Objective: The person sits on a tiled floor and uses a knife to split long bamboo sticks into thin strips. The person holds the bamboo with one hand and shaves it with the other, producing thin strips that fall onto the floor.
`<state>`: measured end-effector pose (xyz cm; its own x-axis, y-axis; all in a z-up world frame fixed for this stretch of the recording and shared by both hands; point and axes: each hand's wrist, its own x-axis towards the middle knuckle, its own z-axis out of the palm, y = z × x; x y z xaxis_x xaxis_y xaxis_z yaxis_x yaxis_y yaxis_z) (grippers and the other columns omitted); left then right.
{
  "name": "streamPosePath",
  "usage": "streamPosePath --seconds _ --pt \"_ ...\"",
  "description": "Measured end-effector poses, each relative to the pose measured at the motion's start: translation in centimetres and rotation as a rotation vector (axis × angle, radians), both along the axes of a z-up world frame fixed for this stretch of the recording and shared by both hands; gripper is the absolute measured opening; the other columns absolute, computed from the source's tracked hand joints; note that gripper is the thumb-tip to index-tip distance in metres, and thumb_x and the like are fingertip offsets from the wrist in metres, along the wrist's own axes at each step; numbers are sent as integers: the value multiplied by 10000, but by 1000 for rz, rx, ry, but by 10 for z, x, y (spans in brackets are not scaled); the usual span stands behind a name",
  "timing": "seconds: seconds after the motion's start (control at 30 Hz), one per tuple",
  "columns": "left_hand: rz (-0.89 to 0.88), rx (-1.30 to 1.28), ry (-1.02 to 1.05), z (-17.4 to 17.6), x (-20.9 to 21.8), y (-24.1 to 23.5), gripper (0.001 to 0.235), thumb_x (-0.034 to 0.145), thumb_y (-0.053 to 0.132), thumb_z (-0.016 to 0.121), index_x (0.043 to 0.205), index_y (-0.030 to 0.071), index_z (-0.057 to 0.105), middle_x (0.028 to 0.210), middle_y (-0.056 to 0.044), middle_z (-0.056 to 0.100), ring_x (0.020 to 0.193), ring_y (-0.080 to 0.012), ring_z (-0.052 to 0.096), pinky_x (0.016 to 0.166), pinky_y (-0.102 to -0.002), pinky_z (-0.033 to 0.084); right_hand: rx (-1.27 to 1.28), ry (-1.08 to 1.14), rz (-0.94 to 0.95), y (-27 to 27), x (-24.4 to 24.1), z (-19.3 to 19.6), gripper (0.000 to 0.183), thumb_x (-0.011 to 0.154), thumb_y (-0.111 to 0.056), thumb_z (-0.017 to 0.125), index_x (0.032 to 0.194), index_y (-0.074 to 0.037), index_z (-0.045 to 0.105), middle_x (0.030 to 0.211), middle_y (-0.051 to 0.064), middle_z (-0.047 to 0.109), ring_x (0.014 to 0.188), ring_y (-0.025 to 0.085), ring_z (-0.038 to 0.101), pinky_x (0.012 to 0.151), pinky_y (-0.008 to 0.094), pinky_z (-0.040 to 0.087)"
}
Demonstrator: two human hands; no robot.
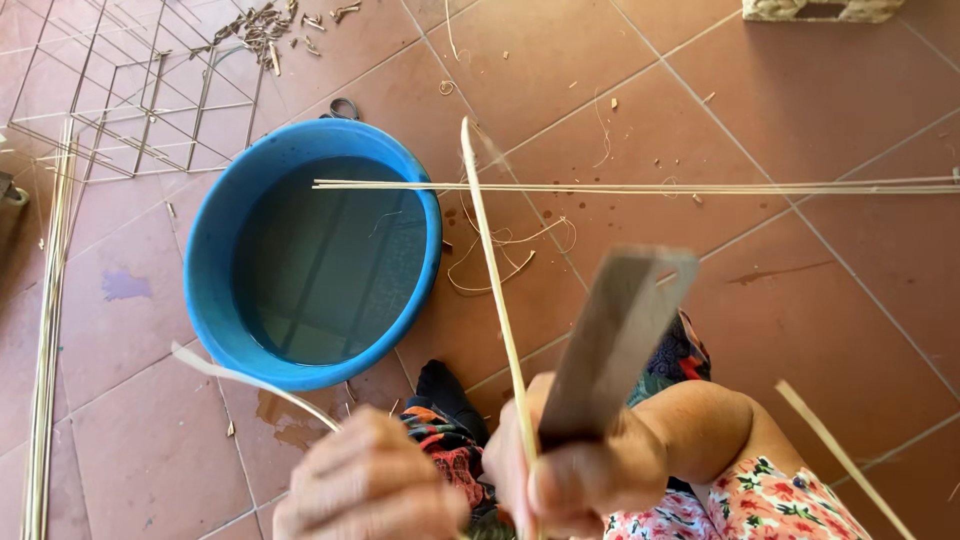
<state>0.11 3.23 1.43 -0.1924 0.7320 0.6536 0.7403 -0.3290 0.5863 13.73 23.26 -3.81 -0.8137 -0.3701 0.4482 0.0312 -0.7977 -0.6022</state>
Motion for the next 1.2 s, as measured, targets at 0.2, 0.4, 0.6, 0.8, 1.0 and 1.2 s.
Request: streamPosePath --seconds 0.2,0.4,0.6,0.8,1.0,1.2 --pt "90 -74 -43 13 7 10 133 954 226 730 991 103 694 813 -19 626 714 -157 596 710 -330 469 -183 -165 -179 1 0 7 189 1086 -124 591 968 23 583 717 77 496 448 112 412 421 254 313" --pt "-96 -144 -78 7 -8 18 101 930 185 761 998 137 704 856 6 609 771 -155 543 790 -353 383 -140 -375 -395 7 -35 -8 153 1042 -111 597 947 7 576 676 28 470 480 72 384 420 253 299" --pt "-172 -159 -82 -1 -11 30 134 927 209 773 996 133 687 884 14 629 789 -165 544 788 -351 365 -6 -439 -595 19 -62 -25 181 1034 -116 592 905 11 598 615 -9 438 454 83 397 406 245 312" --pt "-103 -131 -56 -13 -17 35 186 942 323 768 973 158 686 872 48 657 781 -142 563 775 -324 384 61 -465 -597 23 -79 -43 155 1009 -117 589 900 -6 602 596 -8 458 408 74 386 374 235 325" --pt "-102 -111 -59 -29 -31 43 258 924 404 752 920 154 692 811 37 593 756 -152 520 774 -328 376 110 -476 -581 27 -98 -61 178 1003 -121 583 865 -10 598 597 -8 477 393 68 385 377 237 335" --pt "42 -134 57 -42 -39 50 408 823 513 763 920 121 709 794 15 586 748 -183 509 740 -336 379 168 -541 -663 34 -121 -76 194 1005 -130 607 841 -28 589 585 -19 461 380 67 381 372 241 333"
